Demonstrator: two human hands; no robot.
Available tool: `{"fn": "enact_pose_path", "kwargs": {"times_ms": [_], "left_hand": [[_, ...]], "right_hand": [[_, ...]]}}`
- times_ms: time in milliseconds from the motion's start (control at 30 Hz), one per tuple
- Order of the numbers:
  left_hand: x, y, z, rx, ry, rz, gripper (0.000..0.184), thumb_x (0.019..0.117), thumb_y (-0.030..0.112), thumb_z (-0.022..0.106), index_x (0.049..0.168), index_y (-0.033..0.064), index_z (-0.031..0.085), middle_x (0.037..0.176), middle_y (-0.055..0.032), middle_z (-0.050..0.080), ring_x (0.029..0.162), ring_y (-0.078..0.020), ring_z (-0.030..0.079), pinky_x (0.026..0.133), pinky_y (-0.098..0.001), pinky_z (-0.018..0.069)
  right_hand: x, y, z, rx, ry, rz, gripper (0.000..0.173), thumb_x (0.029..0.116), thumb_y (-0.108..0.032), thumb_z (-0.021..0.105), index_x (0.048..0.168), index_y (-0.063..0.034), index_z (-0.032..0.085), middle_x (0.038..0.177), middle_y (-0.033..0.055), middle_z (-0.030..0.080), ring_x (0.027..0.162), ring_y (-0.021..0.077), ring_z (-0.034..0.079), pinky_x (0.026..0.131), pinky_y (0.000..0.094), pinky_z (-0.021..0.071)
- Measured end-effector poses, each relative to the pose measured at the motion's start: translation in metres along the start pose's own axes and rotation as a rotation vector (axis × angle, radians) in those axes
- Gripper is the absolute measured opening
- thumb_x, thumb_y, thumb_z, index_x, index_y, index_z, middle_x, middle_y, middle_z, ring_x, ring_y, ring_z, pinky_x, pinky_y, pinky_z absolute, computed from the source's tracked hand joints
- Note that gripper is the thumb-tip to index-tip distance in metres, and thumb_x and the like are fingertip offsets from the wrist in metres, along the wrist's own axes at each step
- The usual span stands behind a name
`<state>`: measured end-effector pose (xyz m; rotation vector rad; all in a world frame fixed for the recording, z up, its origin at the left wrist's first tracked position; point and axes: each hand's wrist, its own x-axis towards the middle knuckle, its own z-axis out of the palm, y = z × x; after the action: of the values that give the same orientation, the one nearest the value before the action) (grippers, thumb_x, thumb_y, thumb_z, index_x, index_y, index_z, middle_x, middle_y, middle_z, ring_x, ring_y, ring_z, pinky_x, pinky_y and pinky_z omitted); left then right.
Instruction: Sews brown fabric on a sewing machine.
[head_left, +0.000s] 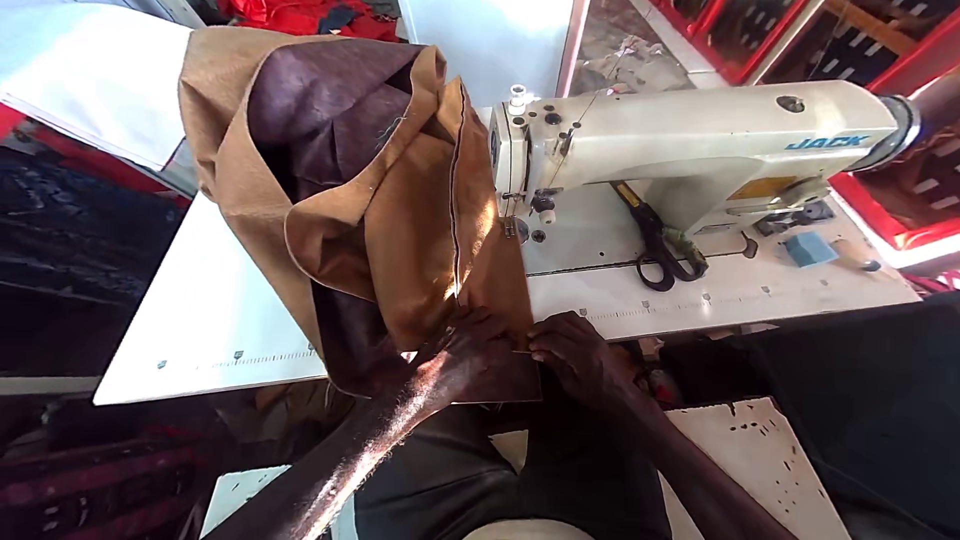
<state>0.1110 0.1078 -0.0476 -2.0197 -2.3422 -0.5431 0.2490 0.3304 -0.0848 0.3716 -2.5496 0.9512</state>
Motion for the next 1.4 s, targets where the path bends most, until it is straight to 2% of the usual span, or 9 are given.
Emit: {"fn": "enact_pose_path", "kwargs": {"times_ms": [133, 233, 367, 467, 600, 700, 767, 900, 1400], "left_hand": [[0.002, -0.003, -0.001, -0.015, -0.032, 0.023, 0.021, 0.0984, 0.015, 0.057, 0.104, 0.0231, 0.076, 0.111, 0.0027, 0.068, 0.108, -0.0188, 0.063, 0.091, -0.0416, 0.0530], [0.003, -0.005, -0.002, -0.035, -0.066, 0.050, 0.018, 0.0982, 0.014, 0.059, 0.103, 0.0219, 0.075, 0.111, 0.0026, 0.068, 0.107, -0.0185, 0.063, 0.091, -0.0414, 0.0532], [0.004, -0.006, -0.004, -0.050, -0.088, 0.042, 0.020, 0.0991, 0.014, 0.058, 0.105, 0.0232, 0.074, 0.111, 0.0030, 0.067, 0.108, -0.0184, 0.062, 0.090, -0.0419, 0.0524], [0.005, -0.004, -0.008, -0.077, -0.115, 0.016, 0.019, 0.0988, 0.016, 0.058, 0.106, 0.0232, 0.075, 0.111, 0.0024, 0.068, 0.108, -0.0189, 0.064, 0.091, -0.0431, 0.0531], [0.020, 0.003, -0.024, -0.105, -0.220, -0.093, 0.026, 0.1045, 0.036, 0.053, 0.101, 0.0206, 0.074, 0.111, 0.0018, 0.068, 0.111, -0.0187, 0.063, 0.094, -0.0437, 0.0518], [0.027, -0.001, -0.013, -0.030, -0.083, -0.157, 0.025, 0.1013, 0.034, 0.056, 0.116, 0.0230, 0.074, 0.134, 0.0030, 0.064, 0.135, -0.0220, 0.052, 0.109, -0.0515, 0.0440], [0.024, -0.010, 0.003, -0.034, -0.026, -0.170, 0.032, 0.0998, 0.039, 0.056, 0.125, 0.0262, 0.070, 0.143, 0.0038, 0.059, 0.139, -0.0212, 0.049, 0.114, -0.0540, 0.0382], [0.017, -0.025, 0.021, -0.085, 0.093, -0.121, 0.037, 0.1016, 0.050, 0.052, 0.127, 0.0282, 0.068, 0.143, 0.0049, 0.059, 0.138, -0.0172, 0.049, 0.117, -0.0490, 0.0365], [0.036, -0.063, 0.023, -0.157, 0.199, -0.052, 0.037, 0.0991, 0.046, 0.059, 0.123, 0.0217, 0.073, 0.141, -0.0013, 0.061, 0.138, -0.0212, 0.050, 0.119, -0.0470, 0.0355]], "right_hand": [[-0.006, 0.005, -0.004, 0.055, 0.041, -0.028, 0.023, 0.1000, -0.012, 0.056, 0.116, -0.0099, 0.072, 0.124, 0.0016, 0.068, 0.122, 0.0157, 0.060, 0.105, 0.0338, 0.0511], [-0.008, 0.003, 0.000, -0.018, 0.028, -0.017, 0.024, 0.0984, -0.014, 0.060, 0.119, -0.0154, 0.073, 0.128, -0.0002, 0.066, 0.125, 0.0163, 0.059, 0.104, 0.0361, 0.0521], [-0.007, 0.003, 0.008, -0.081, 0.060, -0.039, 0.021, 0.1003, -0.019, 0.062, 0.115, -0.0241, 0.076, 0.126, -0.0018, 0.068, 0.121, 0.0159, 0.060, 0.098, 0.0370, 0.0538], [-0.004, 0.003, 0.010, -0.068, 0.088, -0.062, 0.021, 0.0986, -0.013, 0.062, 0.108, -0.0214, 0.078, 0.120, -0.0020, 0.070, 0.118, 0.0154, 0.062, 0.097, 0.0341, 0.0535], [0.002, 0.004, 0.008, -0.044, 0.057, -0.110, 0.021, 0.0972, -0.006, 0.060, 0.103, -0.0165, 0.078, 0.115, -0.0021, 0.072, 0.121, 0.0154, 0.062, 0.101, 0.0334, 0.0529], [0.006, 0.003, 0.006, -0.032, 0.044, -0.153, 0.021, 0.0957, -0.003, 0.059, 0.101, -0.0127, 0.077, 0.113, 0.0005, 0.074, 0.123, 0.0165, 0.063, 0.108, 0.0340, 0.0509], [0.010, 0.004, 0.004, -0.020, 0.026, -0.159, 0.019, 0.0957, -0.004, 0.060, 0.100, -0.0119, 0.076, 0.110, 0.0013, 0.074, 0.120, 0.0161, 0.065, 0.107, 0.0336, 0.0516], [0.016, 0.003, 0.002, -0.010, 0.005, -0.108, 0.017, 0.0993, -0.009, 0.059, 0.100, -0.0128, 0.076, 0.108, 0.0004, 0.075, 0.116, 0.0139, 0.066, 0.103, 0.0312, 0.0534], [0.045, 0.018, 0.002, 0.013, 0.050, -0.030, 0.013, 0.0948, -0.010, 0.064, 0.092, -0.0103, 0.077, 0.107, 0.0012, 0.073, 0.111, 0.0129, 0.067, 0.097, 0.0307, 0.0558]]}}
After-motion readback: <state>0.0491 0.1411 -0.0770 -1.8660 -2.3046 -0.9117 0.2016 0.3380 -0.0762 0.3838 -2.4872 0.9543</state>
